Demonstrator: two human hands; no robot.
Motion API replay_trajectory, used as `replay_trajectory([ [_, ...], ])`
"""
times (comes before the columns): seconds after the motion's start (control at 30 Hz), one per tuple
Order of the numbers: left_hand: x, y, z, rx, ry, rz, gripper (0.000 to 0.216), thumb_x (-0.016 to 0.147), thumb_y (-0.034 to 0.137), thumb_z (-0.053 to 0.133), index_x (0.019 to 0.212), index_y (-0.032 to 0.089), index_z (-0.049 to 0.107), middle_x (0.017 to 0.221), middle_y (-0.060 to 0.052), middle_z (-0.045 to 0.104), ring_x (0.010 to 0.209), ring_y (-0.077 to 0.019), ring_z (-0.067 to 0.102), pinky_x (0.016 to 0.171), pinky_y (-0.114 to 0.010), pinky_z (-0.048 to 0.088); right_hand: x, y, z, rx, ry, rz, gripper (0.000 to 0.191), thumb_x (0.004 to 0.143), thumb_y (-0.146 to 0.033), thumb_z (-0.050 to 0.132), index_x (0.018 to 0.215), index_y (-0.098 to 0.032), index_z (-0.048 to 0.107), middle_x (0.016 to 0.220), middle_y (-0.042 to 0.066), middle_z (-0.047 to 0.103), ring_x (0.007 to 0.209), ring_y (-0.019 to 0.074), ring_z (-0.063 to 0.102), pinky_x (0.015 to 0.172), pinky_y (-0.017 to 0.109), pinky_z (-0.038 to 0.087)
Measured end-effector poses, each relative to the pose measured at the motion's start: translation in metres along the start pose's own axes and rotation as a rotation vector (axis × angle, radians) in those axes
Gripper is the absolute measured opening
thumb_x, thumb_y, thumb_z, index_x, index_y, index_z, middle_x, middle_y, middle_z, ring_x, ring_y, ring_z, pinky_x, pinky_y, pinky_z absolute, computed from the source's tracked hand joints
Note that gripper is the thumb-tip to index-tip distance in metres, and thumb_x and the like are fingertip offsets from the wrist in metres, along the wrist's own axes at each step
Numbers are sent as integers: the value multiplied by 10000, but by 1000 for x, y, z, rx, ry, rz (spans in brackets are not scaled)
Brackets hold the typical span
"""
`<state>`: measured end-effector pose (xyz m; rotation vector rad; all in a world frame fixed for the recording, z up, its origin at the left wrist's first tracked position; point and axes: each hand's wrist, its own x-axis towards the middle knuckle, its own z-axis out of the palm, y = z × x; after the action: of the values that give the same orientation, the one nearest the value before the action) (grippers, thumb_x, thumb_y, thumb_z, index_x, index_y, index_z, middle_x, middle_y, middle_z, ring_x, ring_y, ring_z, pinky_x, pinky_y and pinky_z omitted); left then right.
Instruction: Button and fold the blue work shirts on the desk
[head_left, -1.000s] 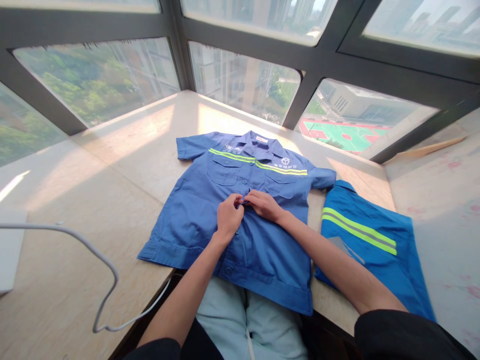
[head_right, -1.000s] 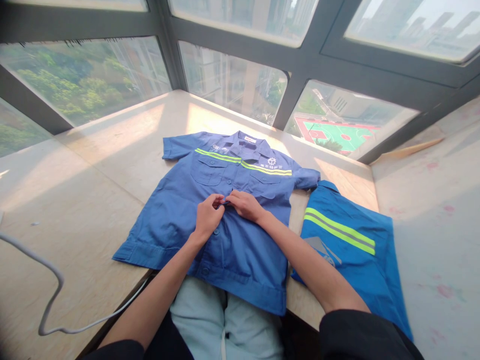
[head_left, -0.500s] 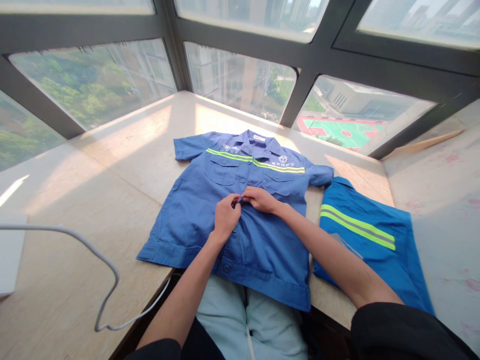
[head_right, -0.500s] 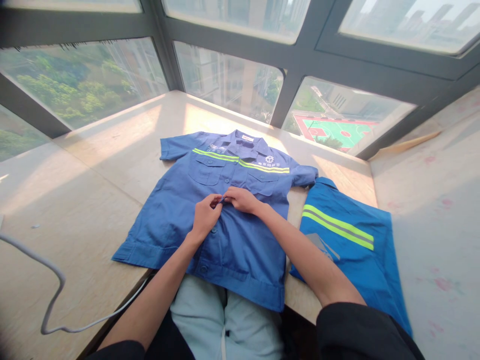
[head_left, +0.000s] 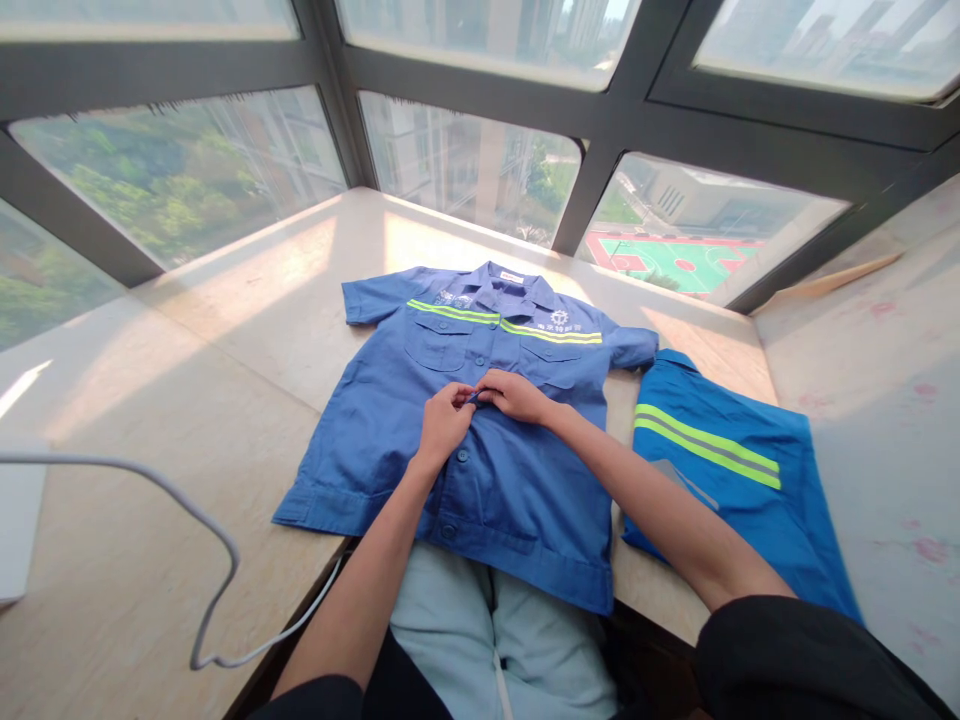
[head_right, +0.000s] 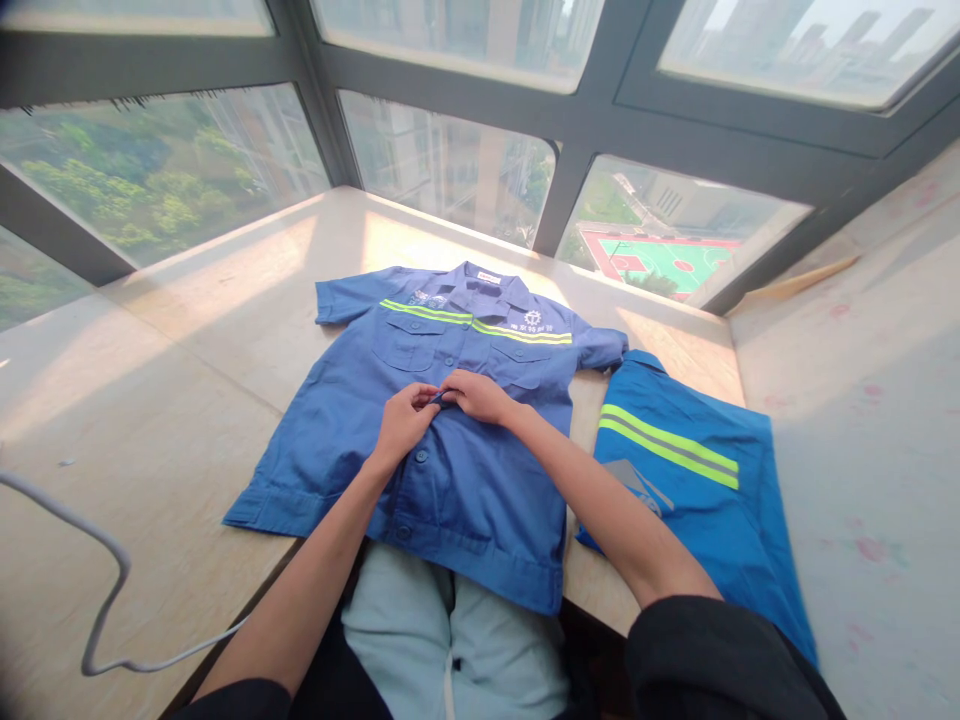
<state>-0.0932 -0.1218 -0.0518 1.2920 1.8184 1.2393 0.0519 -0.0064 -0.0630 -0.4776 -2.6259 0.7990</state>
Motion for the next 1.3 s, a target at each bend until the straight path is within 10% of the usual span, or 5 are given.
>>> replay_trajectory([
  [0.23, 0, 0, 0, -17, 9, -25, 208, 719, 87, 629, 901, 170, 685, 880, -34, 740, 830, -167, 692, 804, -288, 552, -19, -16, 2, -299, 199, -49, 141, 961, -203, 513, 1059, -196, 615, 1147, 112, 571, 862, 186, 573, 717, 280, 455],
  [0.93, 7, -5, -7, -17, -105, -12, 229, 718, 104, 610, 912, 164, 715, 876, -42, 753, 816, -168, 701, 811, -280, 551, -22, -51, 10, -625, 19, 134, 283, 1018, -269, 442, 870, -166, 661, 847, 78, 668, 727, 164, 584, 549, 287, 255],
  [1.3, 8, 6, -8, 290, -76, 71, 191, 838, 240, 569, 788, 188, 745, 802, -64, 759, 761, -212, 680, 754, -300, 500, -26, -39, 13, -665, 88, -13, 373, 1017, -241, 406, 740, -172, 645, 697, 52, 614, 600, 136, 479, 532, 314, 196],
])
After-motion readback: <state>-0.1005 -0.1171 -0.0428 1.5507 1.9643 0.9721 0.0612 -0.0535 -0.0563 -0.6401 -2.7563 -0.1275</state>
